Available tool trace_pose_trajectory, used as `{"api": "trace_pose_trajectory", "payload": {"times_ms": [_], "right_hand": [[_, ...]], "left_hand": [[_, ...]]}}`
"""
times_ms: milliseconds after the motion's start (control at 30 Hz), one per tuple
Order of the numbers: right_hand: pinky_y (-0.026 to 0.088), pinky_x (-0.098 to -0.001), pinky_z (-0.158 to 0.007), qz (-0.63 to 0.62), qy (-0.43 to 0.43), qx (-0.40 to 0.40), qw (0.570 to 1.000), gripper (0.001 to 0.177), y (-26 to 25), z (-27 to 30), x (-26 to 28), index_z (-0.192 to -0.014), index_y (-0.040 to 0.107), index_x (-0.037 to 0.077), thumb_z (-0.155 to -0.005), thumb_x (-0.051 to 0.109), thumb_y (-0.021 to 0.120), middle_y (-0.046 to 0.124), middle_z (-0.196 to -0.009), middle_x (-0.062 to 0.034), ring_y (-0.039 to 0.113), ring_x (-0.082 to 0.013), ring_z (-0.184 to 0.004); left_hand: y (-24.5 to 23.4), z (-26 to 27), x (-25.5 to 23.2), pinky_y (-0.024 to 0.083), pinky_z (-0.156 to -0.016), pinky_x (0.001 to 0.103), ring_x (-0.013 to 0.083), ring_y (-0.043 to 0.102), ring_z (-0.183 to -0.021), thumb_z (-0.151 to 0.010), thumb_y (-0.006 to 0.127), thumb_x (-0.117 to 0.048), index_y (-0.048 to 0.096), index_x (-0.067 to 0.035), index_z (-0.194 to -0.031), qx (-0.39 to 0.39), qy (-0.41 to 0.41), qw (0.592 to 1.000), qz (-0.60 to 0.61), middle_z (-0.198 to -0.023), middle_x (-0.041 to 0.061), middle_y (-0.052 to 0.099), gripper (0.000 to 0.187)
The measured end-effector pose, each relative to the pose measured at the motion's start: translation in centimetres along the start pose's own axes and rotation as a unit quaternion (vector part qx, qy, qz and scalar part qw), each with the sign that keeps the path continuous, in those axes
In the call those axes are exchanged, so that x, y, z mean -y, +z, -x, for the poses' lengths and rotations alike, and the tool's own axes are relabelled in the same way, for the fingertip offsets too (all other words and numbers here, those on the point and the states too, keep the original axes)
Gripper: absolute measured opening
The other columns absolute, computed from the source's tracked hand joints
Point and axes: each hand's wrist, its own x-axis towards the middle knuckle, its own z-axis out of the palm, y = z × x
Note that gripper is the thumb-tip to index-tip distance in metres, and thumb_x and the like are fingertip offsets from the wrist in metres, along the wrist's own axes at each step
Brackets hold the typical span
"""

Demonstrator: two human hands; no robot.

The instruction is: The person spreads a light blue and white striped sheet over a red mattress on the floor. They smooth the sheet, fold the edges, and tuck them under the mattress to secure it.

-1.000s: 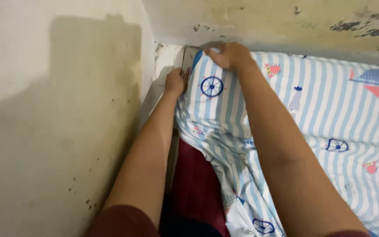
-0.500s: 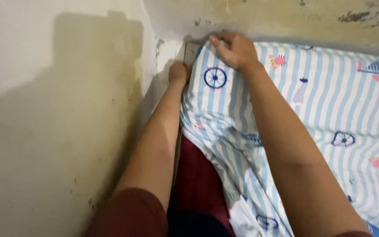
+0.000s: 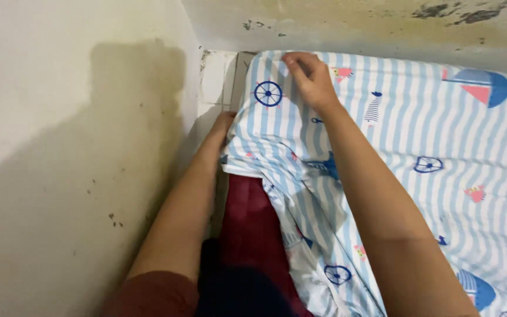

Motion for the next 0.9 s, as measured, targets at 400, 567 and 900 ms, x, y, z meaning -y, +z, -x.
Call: {"api": "trace_pose_trajectory", "payload": {"times_ms": [400, 567, 900], "right_hand": [[0.051, -0.0505, -0.095, 0.109, -0.247, 0.001, 0.963, 0.029, 0.3, 6.3, -1.0, -0.111, 0.074, 0.003, -0.086, 0.017, 0.078, 0.073, -0.108, -0.0218, 0.068, -0.0402, -0.107], [0.017, -0.0738, -0.117, 0.268, -0.056, 0.107, 0.956, 0.050, 1.5, 12.3, 3.0, -0.136, 0.065, 0.026, -0.091, 0.049, 0.063, 0.049, -0.155, -0.0126, 0.037, -0.0383, -0.148], [0.014, -0.0691, -0.122, 0.271, -0.047, 0.158, 0.948, 0.070, 3.8, 20.3, 4.2, -0.154, 0.047, 0.027, -0.093, 0.058, 0.059, 0.039, -0.164, -0.0071, 0.034, -0.0311, -0.152]], "left_hand": [[-0.9, -4.2, 4.0, 0.054, -0.088, 0.042, 0.0284, 0.068, -0.107, -0.089, 0.063, -0.034, 0.073, -0.012, -0.121, -0.075, 0.010, 0.996, -0.038, -0.113, 0.011, 0.074, 0.040], [-3.3, -7.8, 5.0, 0.055, -0.095, 0.043, 0.0314, 0.067, -0.115, -0.094, 0.060, -0.044, 0.071, -0.018, -0.126, -0.102, -0.006, 0.993, -0.060, -0.118, 0.011, 0.073, 0.043], [-1.3, 15.5, -3.0, 0.064, -0.053, 0.042, 0.0313, 0.071, -0.069, -0.098, 0.068, -0.044, 0.043, -0.006, -0.137, -0.116, 0.001, 0.992, 0.045, -0.107, 0.024, 0.065, 0.060]]}}
